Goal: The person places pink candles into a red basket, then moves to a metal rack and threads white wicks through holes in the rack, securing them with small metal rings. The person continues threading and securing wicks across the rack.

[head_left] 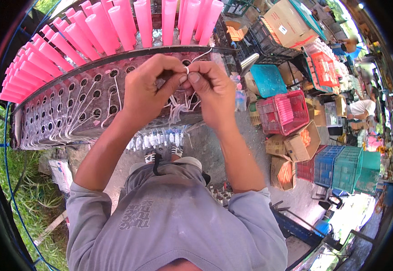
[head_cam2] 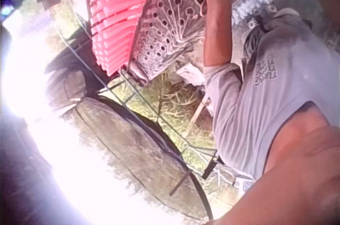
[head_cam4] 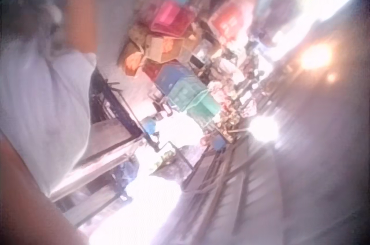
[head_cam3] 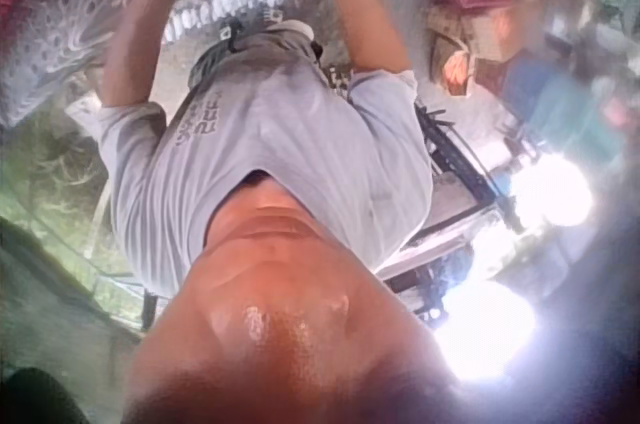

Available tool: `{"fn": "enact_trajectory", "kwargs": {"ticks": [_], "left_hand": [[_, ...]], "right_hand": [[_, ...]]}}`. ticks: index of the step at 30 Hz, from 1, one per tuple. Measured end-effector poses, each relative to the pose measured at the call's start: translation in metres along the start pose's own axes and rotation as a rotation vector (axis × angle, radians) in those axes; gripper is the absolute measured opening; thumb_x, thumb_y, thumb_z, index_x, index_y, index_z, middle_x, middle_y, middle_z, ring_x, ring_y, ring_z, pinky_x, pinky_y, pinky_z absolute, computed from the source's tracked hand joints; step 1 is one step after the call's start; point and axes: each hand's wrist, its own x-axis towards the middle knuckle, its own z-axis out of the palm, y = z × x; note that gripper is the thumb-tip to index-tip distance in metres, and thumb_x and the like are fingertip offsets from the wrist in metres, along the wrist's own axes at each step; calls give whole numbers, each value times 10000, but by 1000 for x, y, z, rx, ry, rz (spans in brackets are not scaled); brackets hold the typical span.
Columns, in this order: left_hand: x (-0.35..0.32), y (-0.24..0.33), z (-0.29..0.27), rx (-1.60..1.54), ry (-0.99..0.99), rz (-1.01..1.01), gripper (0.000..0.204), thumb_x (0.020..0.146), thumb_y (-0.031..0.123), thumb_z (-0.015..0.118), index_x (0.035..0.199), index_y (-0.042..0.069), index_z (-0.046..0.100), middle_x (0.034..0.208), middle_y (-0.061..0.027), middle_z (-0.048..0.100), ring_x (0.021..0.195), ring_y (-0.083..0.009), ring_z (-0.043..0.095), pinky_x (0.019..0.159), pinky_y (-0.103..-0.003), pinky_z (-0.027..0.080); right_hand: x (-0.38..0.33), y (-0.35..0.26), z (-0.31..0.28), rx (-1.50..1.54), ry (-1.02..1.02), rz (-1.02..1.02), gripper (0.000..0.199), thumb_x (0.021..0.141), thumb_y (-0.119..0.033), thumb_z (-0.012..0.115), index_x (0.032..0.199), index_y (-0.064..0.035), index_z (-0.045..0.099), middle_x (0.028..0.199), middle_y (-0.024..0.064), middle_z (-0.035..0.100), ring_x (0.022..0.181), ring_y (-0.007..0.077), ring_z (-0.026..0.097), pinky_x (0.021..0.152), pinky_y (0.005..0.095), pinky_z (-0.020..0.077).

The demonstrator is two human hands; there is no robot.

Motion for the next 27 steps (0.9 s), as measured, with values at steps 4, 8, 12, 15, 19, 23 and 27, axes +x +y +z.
{"fn": "enact_trajectory", "kwargs": {"ticks": [4,8,12,15,19,23,27], "left_hand": [[7,4,16,228,69,146,113,907,-7,710,1010,32,687,953,-110,709,832,-222,729,707,-333,570],[55,-8,14,184,8,-79,101,1007,59,594,1069,-11,633,920,-97,686,765,-156,653,708,-303,531],[93,-28,5,367,-38,60,173,1048,136,532,1084,-3,628,892,-46,649,711,-108,561,660,-287,479],[81,-19,9,-24,-201,-245,178,1023,169,577,1063,12,650,875,-6,628,698,-89,532,634,-266,443],[64,-3,7,-241,-407,-405,209,990,215,654,1018,13,703,813,16,641,685,-74,577,620,-258,458],[61,0,5,-409,-417,-627,196,945,200,724,963,5,724,774,6,656,654,-78,613,604,-241,470],[51,-7,4,-479,-516,-686,160,923,183,752,943,26,725,768,7,660,662,-72,625,592,-233,457]], "right_hand": [[12,1,-21,106,-105,159,115,1011,-113,675,1074,-21,646,925,17,685,816,81,630,714,232,520],[45,-11,-49,-381,-39,-29,127,938,-85,727,1028,-1,694,826,48,727,740,84,651,686,267,527],[63,-17,-51,-612,-155,-149,121,903,-52,727,1003,13,709,796,84,738,741,106,689,685,284,536],[66,-17,-64,-104,-174,45,116,939,-32,710,1044,15,695,831,84,734,736,123,684,674,273,539],[59,-19,-79,3,-288,85,127,961,-29,702,1081,4,676,879,64,718,766,117,670,703,262,552],[60,-21,-79,-81,-383,59,140,959,-36,705,1089,1,673,928,52,718,816,107,667,730,263,551],[55,-24,-71,-128,-450,60,146,933,-26,707,1073,-7,670,916,30,705,814,104,655,741,257,534]]}}
